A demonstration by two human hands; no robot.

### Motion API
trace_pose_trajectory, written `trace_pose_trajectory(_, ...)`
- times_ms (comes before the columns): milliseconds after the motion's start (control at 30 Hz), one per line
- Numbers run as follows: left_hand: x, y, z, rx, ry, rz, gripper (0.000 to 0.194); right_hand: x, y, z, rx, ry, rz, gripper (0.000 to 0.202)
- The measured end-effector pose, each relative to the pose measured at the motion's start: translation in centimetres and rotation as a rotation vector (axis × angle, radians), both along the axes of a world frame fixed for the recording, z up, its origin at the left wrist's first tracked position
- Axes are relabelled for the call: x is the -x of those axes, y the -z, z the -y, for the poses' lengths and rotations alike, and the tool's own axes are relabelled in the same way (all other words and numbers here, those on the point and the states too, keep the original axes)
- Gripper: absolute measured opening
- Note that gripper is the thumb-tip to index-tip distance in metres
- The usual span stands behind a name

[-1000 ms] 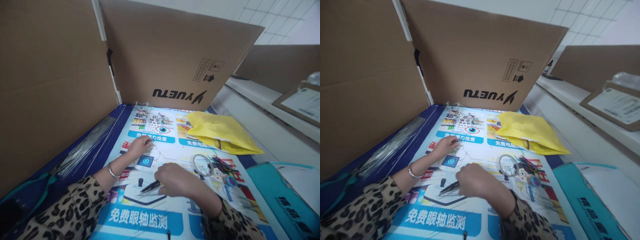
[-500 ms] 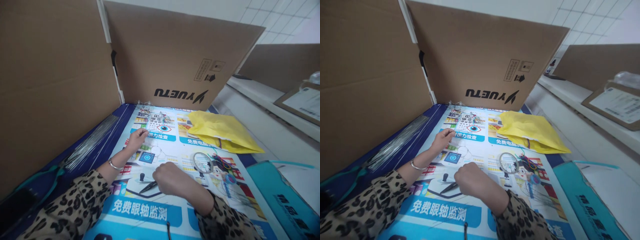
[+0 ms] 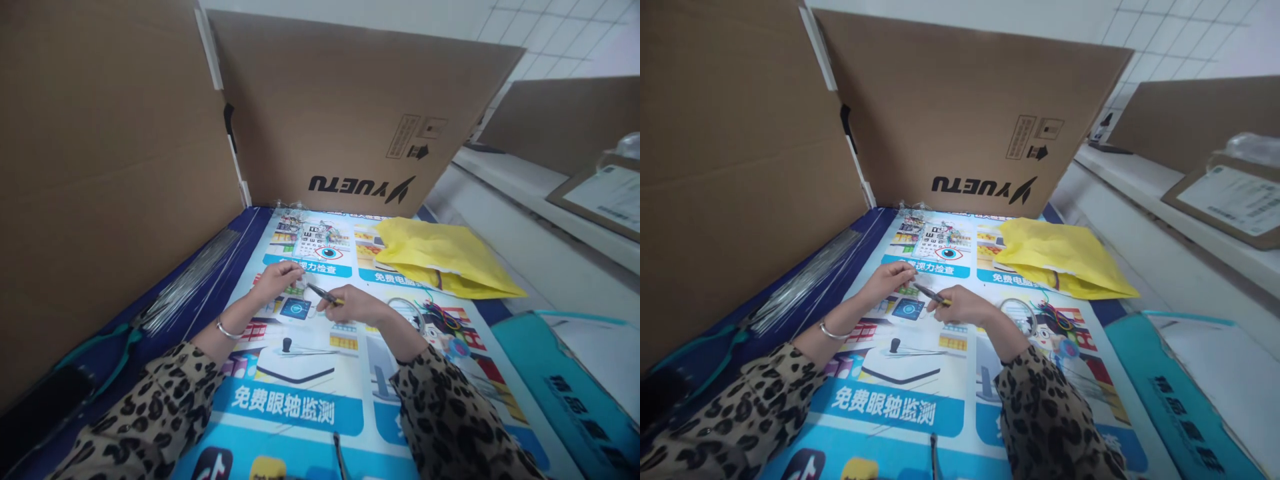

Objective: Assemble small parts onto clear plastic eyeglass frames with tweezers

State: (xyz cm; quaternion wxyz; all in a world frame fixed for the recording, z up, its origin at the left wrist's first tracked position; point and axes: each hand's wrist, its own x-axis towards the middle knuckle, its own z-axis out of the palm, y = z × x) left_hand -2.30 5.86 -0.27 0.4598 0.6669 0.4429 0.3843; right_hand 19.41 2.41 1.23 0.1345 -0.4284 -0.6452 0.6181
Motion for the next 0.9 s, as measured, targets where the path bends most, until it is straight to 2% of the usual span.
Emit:
trace_pose_trajectory(167, -0.2, -0.9, 0.5, -0.016, 0.309, -0.133, 0.026, -0.5, -0.3, -0.3, -0.024, 0.101, -0.093, 0.034)
trace_pose_trajectory(233, -0.3, -1.4, 0.7, -0.089, 0.407, -0.249, 0.024, -0.5, -0.5, -0.5, -0.077, 0.168, -0.104, 0.032)
trace_pose_trajectory(300, -0.6, -1.7, 1.0, -0.229, 0.440, -0.389, 0.022, -0.6, -0.5, -0.7, -0.128, 0.215, -0.098, 0.031)
trace_pose_trajectory(367, -0.9, -1.9, 1.3, -0.419, 0.417, -0.528, 0.022, -0.7, -0.3, -0.9, -0.183, 0.219, -0.057, 0.027)
trace_pose_trajectory(467, -1.6, -2.1, 1.7, -0.696, 0.305, -0.715, 0.020, -0.6, 0.0, -1.1, -0.280, 0.189, 0.026, 0.022)
trace_pose_trajectory(600, -2.6, -2.8, 1.3, -0.921, 0.222, -0.880, 0.015, 0.0, -0.3, -1.8, -0.418, 0.201, 0.128, 0.021)
trace_pose_trajectory(700, -3.4, -3.3, 0.1, -1.019, 0.169, -0.939, 0.012, 0.5, -1.1, -3.3, -0.615, 0.246, 0.425, 0.020)
trace_pose_trajectory(800, -4.2, -3.1, -1.4, -1.046, 0.101, -0.949, 0.010, 1.0, -1.6, -5.1, -0.687, 0.298, 0.557, 0.018)
trace_pose_trajectory(900, -4.7, -2.3, -2.4, -1.027, 0.034, -0.925, 0.010, 1.3, -1.3, -6.6, -0.723, 0.329, 0.641, 0.016)
